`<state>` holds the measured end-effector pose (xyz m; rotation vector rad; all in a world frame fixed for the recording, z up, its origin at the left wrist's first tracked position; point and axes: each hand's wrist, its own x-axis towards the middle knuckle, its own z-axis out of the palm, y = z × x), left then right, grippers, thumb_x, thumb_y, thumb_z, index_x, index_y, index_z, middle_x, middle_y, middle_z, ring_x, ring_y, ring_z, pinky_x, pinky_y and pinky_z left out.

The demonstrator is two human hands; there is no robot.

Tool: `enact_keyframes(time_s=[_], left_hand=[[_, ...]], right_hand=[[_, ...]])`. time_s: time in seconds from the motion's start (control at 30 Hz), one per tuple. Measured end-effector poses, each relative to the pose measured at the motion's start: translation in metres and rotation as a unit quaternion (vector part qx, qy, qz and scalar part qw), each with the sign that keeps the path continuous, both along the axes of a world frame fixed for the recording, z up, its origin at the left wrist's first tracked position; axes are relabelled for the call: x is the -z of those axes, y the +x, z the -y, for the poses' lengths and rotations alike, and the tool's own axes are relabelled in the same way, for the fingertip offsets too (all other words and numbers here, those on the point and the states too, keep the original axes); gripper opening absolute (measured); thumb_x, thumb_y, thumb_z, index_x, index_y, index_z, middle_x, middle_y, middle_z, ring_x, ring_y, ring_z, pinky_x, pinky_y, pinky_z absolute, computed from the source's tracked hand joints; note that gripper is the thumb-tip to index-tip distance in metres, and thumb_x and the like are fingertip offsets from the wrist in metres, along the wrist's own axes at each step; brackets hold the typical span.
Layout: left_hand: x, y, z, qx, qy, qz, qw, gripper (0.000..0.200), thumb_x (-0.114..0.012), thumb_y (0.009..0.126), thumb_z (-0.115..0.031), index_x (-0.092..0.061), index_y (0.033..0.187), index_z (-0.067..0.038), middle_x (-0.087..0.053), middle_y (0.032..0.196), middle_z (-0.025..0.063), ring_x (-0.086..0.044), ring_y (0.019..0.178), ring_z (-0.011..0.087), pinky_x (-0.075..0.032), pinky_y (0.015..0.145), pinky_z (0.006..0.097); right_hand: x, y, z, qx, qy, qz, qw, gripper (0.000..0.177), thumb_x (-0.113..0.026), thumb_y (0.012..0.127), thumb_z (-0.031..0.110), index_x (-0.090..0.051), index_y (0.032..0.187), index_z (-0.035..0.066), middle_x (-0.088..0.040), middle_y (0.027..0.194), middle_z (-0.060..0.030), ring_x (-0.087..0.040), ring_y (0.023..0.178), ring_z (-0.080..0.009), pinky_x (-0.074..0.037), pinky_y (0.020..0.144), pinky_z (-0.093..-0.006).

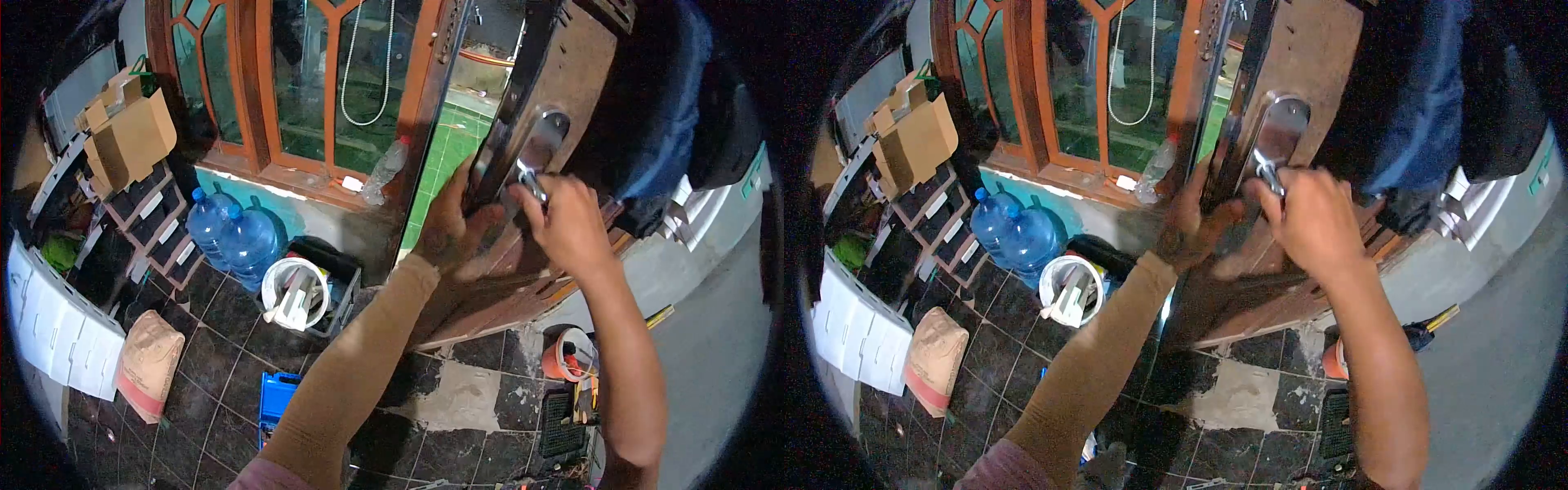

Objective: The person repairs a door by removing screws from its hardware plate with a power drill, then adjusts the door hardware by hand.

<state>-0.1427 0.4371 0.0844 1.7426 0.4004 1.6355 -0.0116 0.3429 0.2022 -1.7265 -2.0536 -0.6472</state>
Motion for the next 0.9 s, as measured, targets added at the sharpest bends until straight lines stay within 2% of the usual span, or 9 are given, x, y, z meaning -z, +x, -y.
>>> enact_keyframes(time_s=[0.07,0.1,0.2,0.33,0.47,0.5,0.57,0.73,0.9], left_hand=[[-0.003,-0.004,-0.025,-0.152,0.043,-0.070,0.985,0.096,-0.070,0.076,-0.062,-0.038,0.143,-0.001,-0.057,0.111,0.0192,-0.054,0.110,0.0347,-0.042,0.096,0.0414],[0.003,0.001,-0.048,-0.156,0.032,-0.052,0.986,0.093,-0.071,0.075,-0.061,-0.044,0.140,-0.002,-0.055,0.111,0.0227,-0.050,0.109,0.0394,-0.040,0.095,0.0466],[0.016,0.017,-0.112,-0.316,0.064,-0.076,0.944,0.085,-0.075,0.072,-0.057,-0.049,0.137,-0.007,-0.052,0.121,0.0202,-0.051,0.112,0.0353,-0.043,0.094,0.0441],[0.017,0.031,-0.169,-0.365,0.001,-0.121,0.923,0.075,-0.077,0.067,-0.051,-0.059,0.129,-0.012,-0.049,0.124,0.0242,-0.046,0.117,0.0414,-0.037,0.100,0.0518],[0.041,0.040,-0.231,-0.386,0.011,-0.158,0.909,0.073,-0.075,0.070,-0.050,-0.055,0.134,-0.019,-0.047,0.131,0.0244,-0.037,0.127,0.0431,-0.035,0.103,0.0536],[0.049,0.038,-0.234,-0.354,-0.060,-0.209,0.909,0.076,-0.073,0.072,-0.050,-0.051,0.138,-0.021,-0.048,0.132,0.0241,-0.037,0.127,0.0435,-0.034,0.105,0.0549],[0.090,0.032,-0.246,-0.354,-0.053,-0.219,0.908,0.075,-0.074,0.072,-0.048,-0.050,0.138,-0.021,-0.047,0.134,0.0251,-0.037,0.128,0.0452,-0.034,0.105,0.0558],[0.173,0.007,-0.255,-0.308,-0.081,-0.315,0.894,0.078,-0.076,0.072,-0.042,-0.047,0.140,-0.017,-0.041,0.143,0.0269,-0.041,0.126,0.0472,-0.032,0.105,0.0579],[0.230,-0.009,-0.254,-0.327,-0.009,-0.282,0.902,0.074,-0.076,0.072,-0.045,-0.051,0.136,-0.016,-0.044,0.140,0.0237,-0.045,0.124,0.0437,-0.034,0.105,0.0535]], right_hand=[[-0.003,-0.009,-0.029,0.035,-0.027,-0.006,0.999,0.039,-0.062,0.090,0.038,-0.067,0.084,0.000,-0.066,0.082,-0.0249,-0.064,0.083,-0.0415,-0.050,0.077,-0.0492],[-0.004,-0.013,-0.046,0.055,-0.042,-0.016,0.997,0.041,-0.062,0.091,0.040,-0.067,0.084,-0.001,-0.066,0.083,-0.0255,-0.064,0.083,-0.0420,-0.051,0.077,-0.0493],[-0.006,-0.011,-0.107,0.096,-0.036,-0.020,0.995,0.048,-0.060,0.091,0.045,-0.067,0.085,-0.002,-0.066,0.084,-0.0270,-0.065,0.084,-0.0434,-0.052,0.077,-0.0498],[0.003,-0.001,-0.190,0.107,-0.012,-0.025,0.994,0.056,-0.059,0.090,0.050,-0.067,0.086,-0.005,-0.066,0.083,-0.0281,-0.066,0.085,-0.0443,-0.052,0.078,-0.0496],[0.001,0.005,-0.250,0.148,-0.006,0.005,0.989,0.056,-0.058,0.090,0.053,-0.066,0.095,-0.003,-0.066,0.086,-0.0285,-0.065,0.089,-0.0452,-0.051,0.079,-0.0501],[0.006,0.014,-0.264,0.101,0.031,0.013,0.994,0.057,-0.058,0.090,0.053,-0.065,0.097,-0.002,-0.066,0.087,-0.0287,-0.064,0.090,-0.0455,-0.051,0.080,-0.0504],[0.007,0.018,-0.281,0.083,0.047,0.000,0.995,0.057,-0.056,0.091,0.053,-0.062,0.102,-0.003,-0.066,0.089,-0.0291,-0.064,0.092,-0.0457,-0.050,0.082,-0.0506],[0.007,0.025,-0.309,0.141,0.033,0.028,0.989,0.059,-0.055,0.093,0.053,-0.063,0.095,-0.006,-0.066,0.089,-0.0297,-0.064,0.092,-0.0455,-0.050,0.082,-0.0507],[0.008,0.034,-0.326,0.143,0.037,0.039,0.988,0.059,-0.054,0.093,0.054,-0.063,0.093,-0.005,-0.066,0.090,-0.0297,-0.064,0.092,-0.0457,-0.050,0.081,-0.0506]])
